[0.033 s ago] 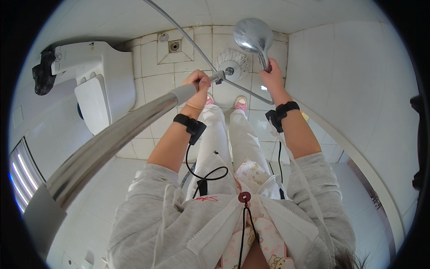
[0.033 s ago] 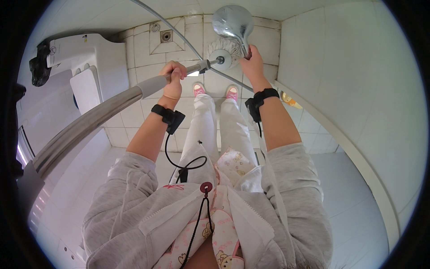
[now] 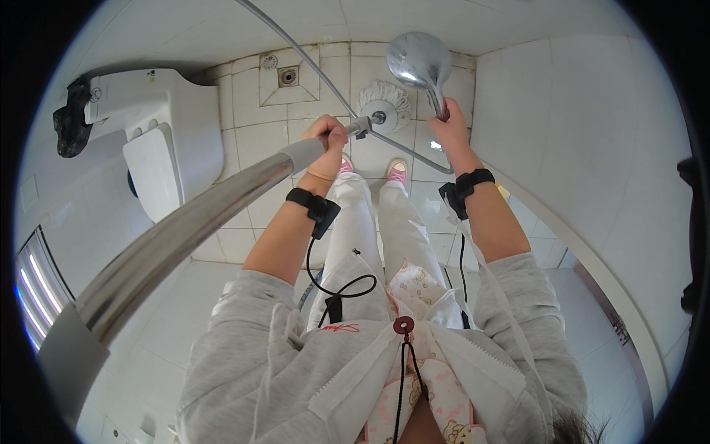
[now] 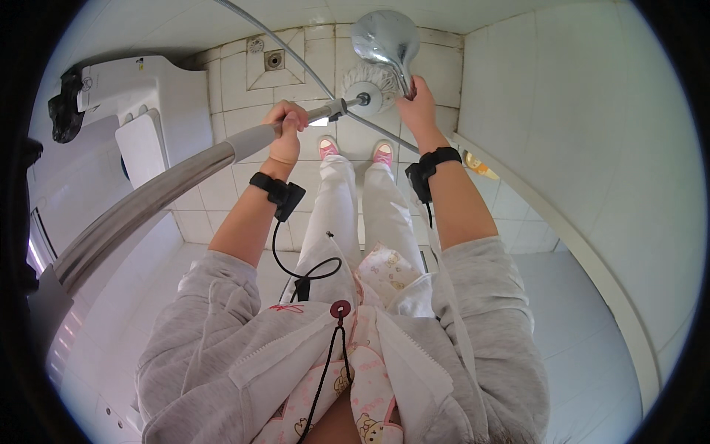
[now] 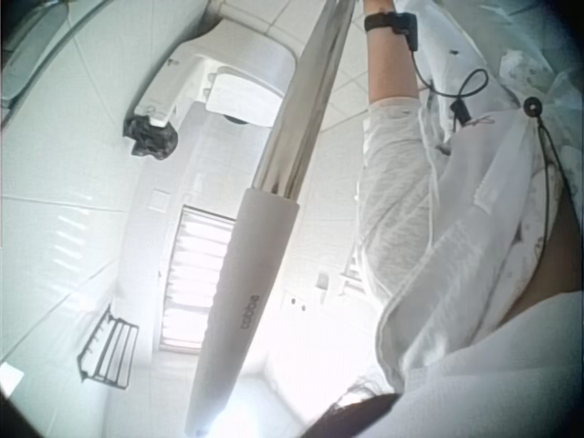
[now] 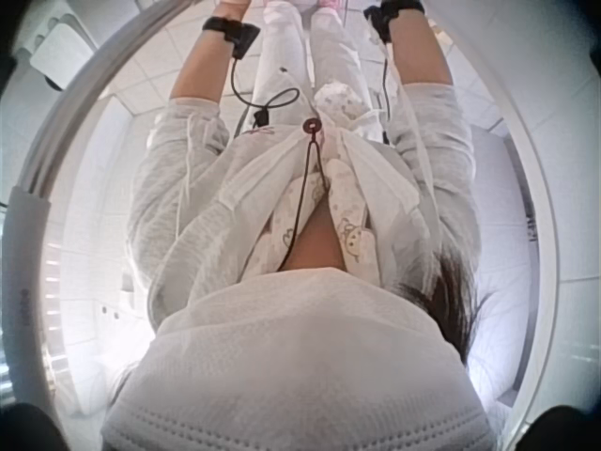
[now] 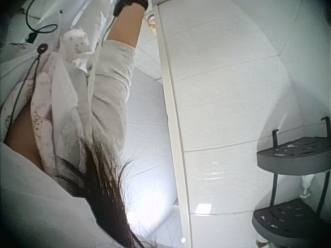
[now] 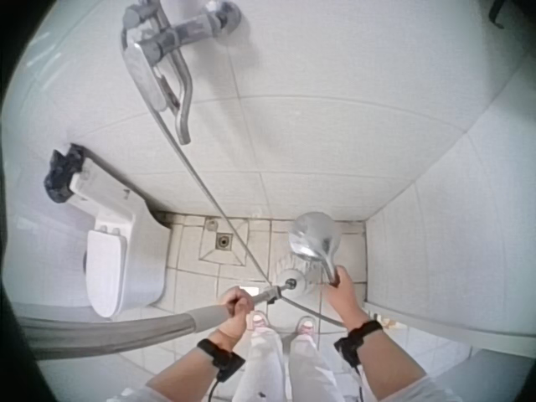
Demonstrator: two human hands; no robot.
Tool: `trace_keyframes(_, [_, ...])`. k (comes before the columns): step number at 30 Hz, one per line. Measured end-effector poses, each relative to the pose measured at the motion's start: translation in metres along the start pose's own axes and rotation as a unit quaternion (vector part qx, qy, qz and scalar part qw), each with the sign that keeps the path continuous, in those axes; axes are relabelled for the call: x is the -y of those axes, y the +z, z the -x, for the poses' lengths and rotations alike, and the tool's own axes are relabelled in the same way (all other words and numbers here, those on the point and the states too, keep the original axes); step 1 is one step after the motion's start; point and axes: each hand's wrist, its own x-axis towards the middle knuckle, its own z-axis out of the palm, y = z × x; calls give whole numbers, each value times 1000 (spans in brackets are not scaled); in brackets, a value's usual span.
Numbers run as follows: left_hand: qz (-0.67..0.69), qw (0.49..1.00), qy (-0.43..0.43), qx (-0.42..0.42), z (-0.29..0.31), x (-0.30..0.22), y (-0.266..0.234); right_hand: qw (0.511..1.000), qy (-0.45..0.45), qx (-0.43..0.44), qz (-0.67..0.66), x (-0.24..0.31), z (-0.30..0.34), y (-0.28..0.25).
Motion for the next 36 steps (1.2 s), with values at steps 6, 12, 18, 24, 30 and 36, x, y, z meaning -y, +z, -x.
trace_keyframes(6, [9, 1000, 3, 0, -2, 0, 2, 1000, 17, 3, 10, -32, 17, -6])
trace_keyframes(12, [27, 1000, -4, -3, -4, 1, 1, 999, 29, -32, 14, -60, 27, -11])
trace_keyframes(18, [39, 999, -7, -5, -5, 3, 0, 997, 41, -60, 38, -68, 31, -22])
trace_keyframes(24, [43, 999, -4, -2, -7, 3, 0, 994, 36, -87, 56, -72, 29, -25])
trace_keyframes(30, [35, 999, -3, -6, -6, 2, 1, 994, 33, -91, 59, -70, 25, -26])
trace_keyframes(36, [32, 999, 4, -10, -7, 3, 0, 995, 39, -90, 36, -68, 23, -23])
